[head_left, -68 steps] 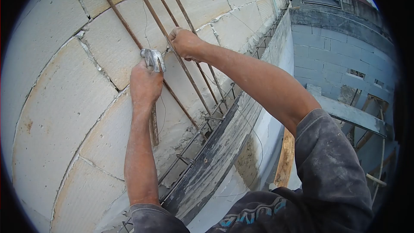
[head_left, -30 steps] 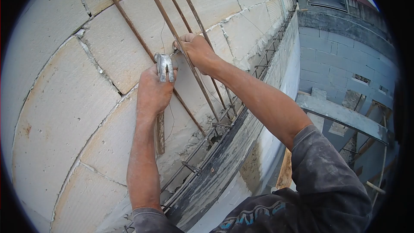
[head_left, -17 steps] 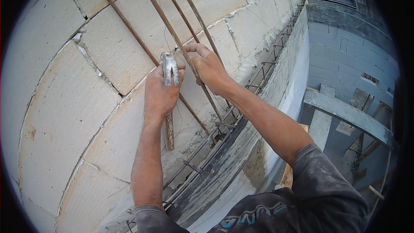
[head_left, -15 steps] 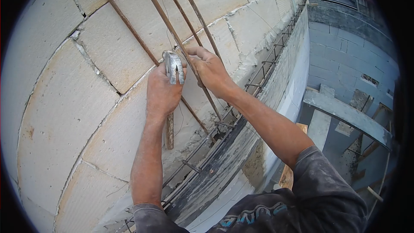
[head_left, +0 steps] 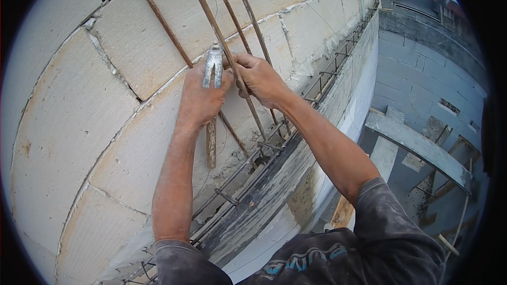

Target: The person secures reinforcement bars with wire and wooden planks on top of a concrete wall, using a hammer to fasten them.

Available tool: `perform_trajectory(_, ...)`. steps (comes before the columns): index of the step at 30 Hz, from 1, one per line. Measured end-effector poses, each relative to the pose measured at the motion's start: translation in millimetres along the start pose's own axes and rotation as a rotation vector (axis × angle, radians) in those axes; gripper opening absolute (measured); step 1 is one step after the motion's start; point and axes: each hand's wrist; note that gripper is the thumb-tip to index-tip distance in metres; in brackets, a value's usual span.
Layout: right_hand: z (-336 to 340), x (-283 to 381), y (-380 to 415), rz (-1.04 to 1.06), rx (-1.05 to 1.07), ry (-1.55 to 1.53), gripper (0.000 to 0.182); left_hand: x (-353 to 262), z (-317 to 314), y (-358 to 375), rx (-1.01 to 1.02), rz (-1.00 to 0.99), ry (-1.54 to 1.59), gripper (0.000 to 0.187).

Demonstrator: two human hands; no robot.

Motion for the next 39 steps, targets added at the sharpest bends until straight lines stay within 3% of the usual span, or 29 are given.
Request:
perform_trajectory(3, -7.7, -8.2, -5.3, 0.207, -0.204, 0.197, 0.035, 7.7, -0.1, 4.5, -0.024, -0.051, 0.078, 0.027)
perform_trajectory(6, -16.4, -11.6, -7.9, 0.298, -0.33, 0.063, 0.034, 0.1, 7.1, 12.0, -0.03, 0.06, 0.045, 0.027)
perform_trajectory(9, -15.9, -13.1, -11.2, 0.322, -0.297, 0.051, 0.033, -0.3, 5.7, 16.3, -0.099, 0.148, 0.064, 0.03)
perform_trajectory(12, -13.7, -10.3, -14.5, 0.343, -0.246, 0.02, 0.031, 18.3, -7.5, 12.9, -0.221, 0.059, 0.084, 0.032)
perform_trajectory(15, -16.8, -11.4, -22.6, 0.291, -0.338, -0.026, 0.032, 21.0, -18.2, 11.1, -0.237, 0.046, 0.047, 0.033)
perform_trajectory(18, -16.5, -15.7, -35.5, 0.161, -0.27, -0.238, 0.032, 19.1, -22.4, 9.5, -0.276, -0.038, -0.043, 0.034)
perform_trajectory(21, -21.4, 14.6, -8.2, 0.008, -0.215, -0.172, 0.027, 20.9, -25.2, 9.3, -0.279, -0.097, -0.069, 0.035)
perform_trajectory(24, -15.5, 14.2, -18.1, -0.219, -0.222, -0.201, 0.024, 5.7, -16.6, 12.5, -0.163, 0.122, 0.148, 0.029)
perform_trajectory(27, -16.6, 10.6, -25.6, -0.272, -0.144, -0.341, 0.023, -7.0, -10.0, 16.2, -0.155, 0.078, 0.385, 0.029)
perform_trajectory(30, -4.5, 22.9, -18.1, -0.467, 0.103, -0.5, 0.03, -17.9, -6.3, 13.5, -0.123, 0.118, 0.35, 0.033)
perform_trajectory(34, 2.3, 4.6, -26.9, -0.478, 0.482, -0.751, 0.032, 2.8, -10.0, 6.0, -0.25, 0.005, 0.136, 0.039)
perform_trajectory(37, -4.6, 1.5, -17.4, -0.5, 0.311, -0.612, 0.036, 9.3, -4.6, 4.8, -0.204, 0.066, -0.015, 0.043)
perform_trajectory(39, -1.6, -13.6, -15.3, -0.422, 0.178, -0.573, 0.032, 19.4, -8.7, 5.8, -0.223, -0.016, -0.083, 0.043)
Point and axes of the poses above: each hand's wrist, its own y-axis away from the middle knuckle, its own z-axis out of the back of the hand, x = y × z, and after that the axes turned 9 degrees about -z, right-handed
